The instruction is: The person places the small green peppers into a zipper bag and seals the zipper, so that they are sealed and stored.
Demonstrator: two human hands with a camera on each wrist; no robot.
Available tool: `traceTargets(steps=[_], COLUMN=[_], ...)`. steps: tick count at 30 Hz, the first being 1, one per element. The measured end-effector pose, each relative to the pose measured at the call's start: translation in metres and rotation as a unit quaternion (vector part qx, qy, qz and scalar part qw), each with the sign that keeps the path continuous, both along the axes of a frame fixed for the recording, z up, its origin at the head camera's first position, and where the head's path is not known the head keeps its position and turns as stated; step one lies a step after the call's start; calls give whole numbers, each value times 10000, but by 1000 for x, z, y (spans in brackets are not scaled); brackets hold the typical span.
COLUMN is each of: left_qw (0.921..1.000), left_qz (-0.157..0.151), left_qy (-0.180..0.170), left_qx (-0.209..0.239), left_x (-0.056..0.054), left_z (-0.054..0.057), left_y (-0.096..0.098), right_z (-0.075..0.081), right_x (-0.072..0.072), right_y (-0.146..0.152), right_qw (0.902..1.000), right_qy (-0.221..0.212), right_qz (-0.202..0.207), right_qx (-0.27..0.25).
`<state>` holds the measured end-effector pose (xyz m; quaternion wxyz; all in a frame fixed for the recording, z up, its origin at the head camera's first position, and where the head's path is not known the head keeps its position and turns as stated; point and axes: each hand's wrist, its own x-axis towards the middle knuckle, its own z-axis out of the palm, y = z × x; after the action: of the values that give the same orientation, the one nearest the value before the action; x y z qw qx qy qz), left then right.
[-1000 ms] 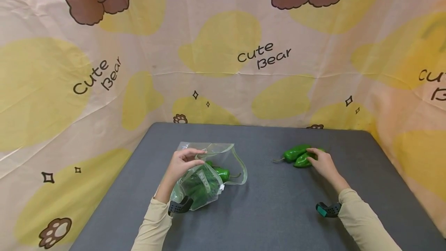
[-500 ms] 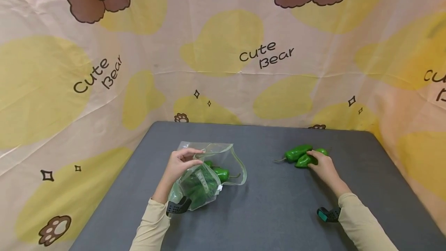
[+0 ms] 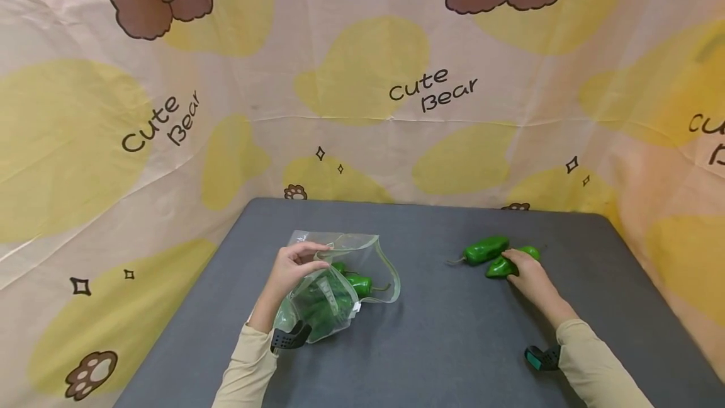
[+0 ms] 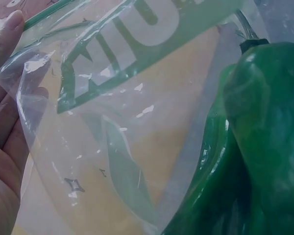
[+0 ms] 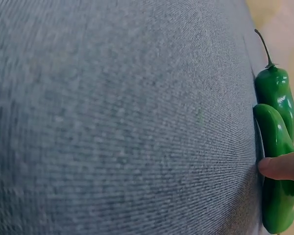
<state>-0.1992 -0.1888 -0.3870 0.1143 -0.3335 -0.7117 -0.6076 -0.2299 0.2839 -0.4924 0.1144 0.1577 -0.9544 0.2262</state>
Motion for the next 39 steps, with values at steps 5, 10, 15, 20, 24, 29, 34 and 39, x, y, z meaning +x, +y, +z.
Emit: traceTargets(steps=[5,10,15,20,24,29,34,39], left_qw=[10000,9999,9999,9998,9997,9996,9996,9999], left_qz=[33,106,120,113,101,83,72,57], left_qy=[35,3,-51,-162,-203,-237,-257,-128], left_qx=[-11,-59,-59,-58,-92,-109,-39,-51], left_x=[1,2,2,2,2,2,2,2], left_z=[-1,-1,0,0,0,-1,0,1], left_y=[-1,-2,-2,-2,-2,-2,-1,-1], right_z=[-3,-6,-9,-9,-6,-6,-7,-5], right_x=[0,3,6,6,8,12,13,13], right_y=[-1,-2,-2,-4,-7,-10,-15,-21], right_qw=[9997,9989,9965,9925,9886,9859,9824,9769], right_qy=[121,348,796,1194,1463,1580,1798,2098], right_qz=[21,-10,-44,-121,-198,-304,-56,159], right_qx=[225,329,262,222,312,465,496,380])
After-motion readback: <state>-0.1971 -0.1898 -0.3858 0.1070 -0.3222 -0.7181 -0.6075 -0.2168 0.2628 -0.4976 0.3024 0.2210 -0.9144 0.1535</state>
